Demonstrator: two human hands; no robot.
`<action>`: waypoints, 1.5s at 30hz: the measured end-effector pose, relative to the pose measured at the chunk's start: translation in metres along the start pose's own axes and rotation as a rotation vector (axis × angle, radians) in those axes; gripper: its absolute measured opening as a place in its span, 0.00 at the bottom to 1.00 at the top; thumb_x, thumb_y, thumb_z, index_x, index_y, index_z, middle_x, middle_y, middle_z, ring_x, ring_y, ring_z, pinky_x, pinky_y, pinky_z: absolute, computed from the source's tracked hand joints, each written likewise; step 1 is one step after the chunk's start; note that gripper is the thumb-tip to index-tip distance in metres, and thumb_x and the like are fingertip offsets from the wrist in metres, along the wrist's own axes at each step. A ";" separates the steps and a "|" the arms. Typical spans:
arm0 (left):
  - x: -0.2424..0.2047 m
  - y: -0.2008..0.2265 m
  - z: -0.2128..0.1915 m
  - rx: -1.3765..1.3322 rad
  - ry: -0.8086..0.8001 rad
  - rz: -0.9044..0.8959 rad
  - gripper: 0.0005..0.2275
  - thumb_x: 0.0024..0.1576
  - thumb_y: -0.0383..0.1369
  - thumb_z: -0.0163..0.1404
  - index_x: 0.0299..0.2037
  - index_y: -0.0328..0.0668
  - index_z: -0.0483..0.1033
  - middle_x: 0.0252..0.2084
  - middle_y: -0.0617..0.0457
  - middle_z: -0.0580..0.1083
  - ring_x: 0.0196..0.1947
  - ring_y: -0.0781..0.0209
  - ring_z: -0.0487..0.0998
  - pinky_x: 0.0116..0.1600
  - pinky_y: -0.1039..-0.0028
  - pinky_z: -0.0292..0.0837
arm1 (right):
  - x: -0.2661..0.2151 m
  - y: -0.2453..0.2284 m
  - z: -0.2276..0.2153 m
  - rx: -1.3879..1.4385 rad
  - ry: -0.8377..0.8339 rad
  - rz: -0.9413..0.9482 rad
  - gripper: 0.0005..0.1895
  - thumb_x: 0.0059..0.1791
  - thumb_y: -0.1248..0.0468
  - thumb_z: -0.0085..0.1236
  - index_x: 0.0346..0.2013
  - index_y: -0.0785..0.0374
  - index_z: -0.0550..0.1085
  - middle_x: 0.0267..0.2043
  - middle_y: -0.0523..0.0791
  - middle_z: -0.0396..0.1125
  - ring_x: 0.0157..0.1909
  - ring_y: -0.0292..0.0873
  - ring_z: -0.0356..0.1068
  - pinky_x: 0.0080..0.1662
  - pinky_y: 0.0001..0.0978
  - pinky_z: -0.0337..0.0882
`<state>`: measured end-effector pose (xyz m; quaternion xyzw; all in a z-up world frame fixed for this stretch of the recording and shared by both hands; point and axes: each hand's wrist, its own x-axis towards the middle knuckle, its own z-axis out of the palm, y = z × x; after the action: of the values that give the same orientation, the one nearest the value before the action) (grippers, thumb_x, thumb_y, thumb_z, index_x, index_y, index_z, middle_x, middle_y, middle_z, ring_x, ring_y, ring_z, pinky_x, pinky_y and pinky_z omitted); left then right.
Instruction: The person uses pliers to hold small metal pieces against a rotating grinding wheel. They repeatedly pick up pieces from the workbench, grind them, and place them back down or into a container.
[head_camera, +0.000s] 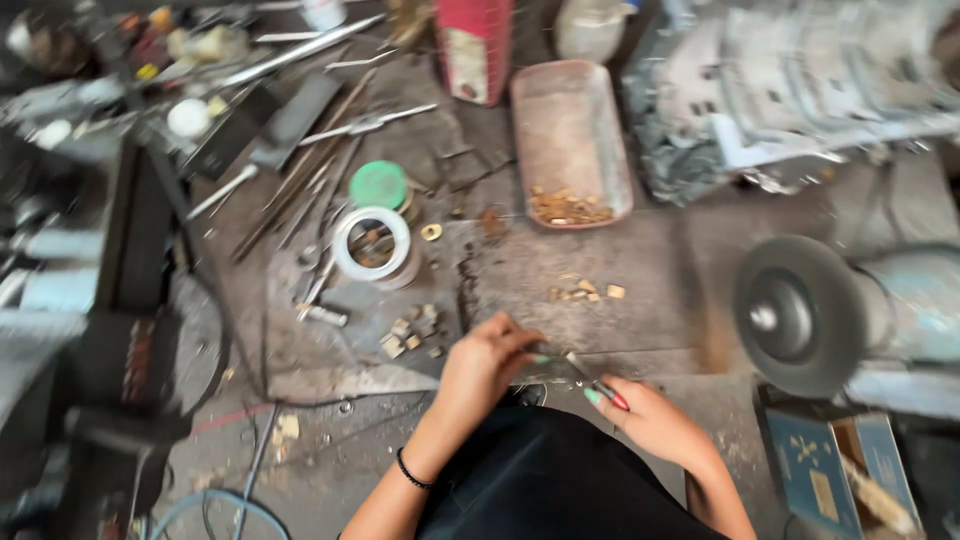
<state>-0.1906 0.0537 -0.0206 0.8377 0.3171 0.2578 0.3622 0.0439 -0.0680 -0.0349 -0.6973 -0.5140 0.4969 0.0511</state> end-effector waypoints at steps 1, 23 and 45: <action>-0.011 -0.010 -0.005 0.008 0.028 -0.025 0.09 0.57 0.33 0.53 0.47 0.45 0.77 0.35 0.53 0.69 0.36 0.54 0.76 0.41 0.70 0.69 | 0.004 -0.004 0.000 -0.023 -0.024 -0.019 0.13 0.52 0.49 0.46 0.36 0.52 0.72 0.27 0.37 0.67 0.30 0.34 0.64 0.37 0.28 0.63; -0.101 -0.056 -0.002 0.571 0.502 -0.497 0.10 0.53 0.37 0.55 0.42 0.46 0.78 0.39 0.55 0.75 0.39 0.50 0.71 0.45 0.62 0.63 | 0.011 -0.006 -0.011 0.473 -0.185 -0.042 0.13 0.54 0.57 0.45 0.34 0.64 0.71 0.29 0.45 0.64 0.27 0.41 0.68 0.37 0.31 0.69; -0.014 -0.037 0.016 0.224 0.418 -0.004 0.07 0.56 0.35 0.55 0.42 0.47 0.78 0.38 0.53 0.73 0.36 0.51 0.72 0.40 0.62 0.64 | 0.008 0.043 0.027 0.724 -0.142 -0.229 0.18 0.50 0.60 0.50 0.51 0.65 0.72 0.40 0.49 0.71 0.35 0.43 0.75 0.46 0.36 0.76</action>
<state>-0.2023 0.0565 -0.0617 0.8005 0.4135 0.3881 0.1937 0.0526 -0.0938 -0.0787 -0.5363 -0.3819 0.6843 0.3134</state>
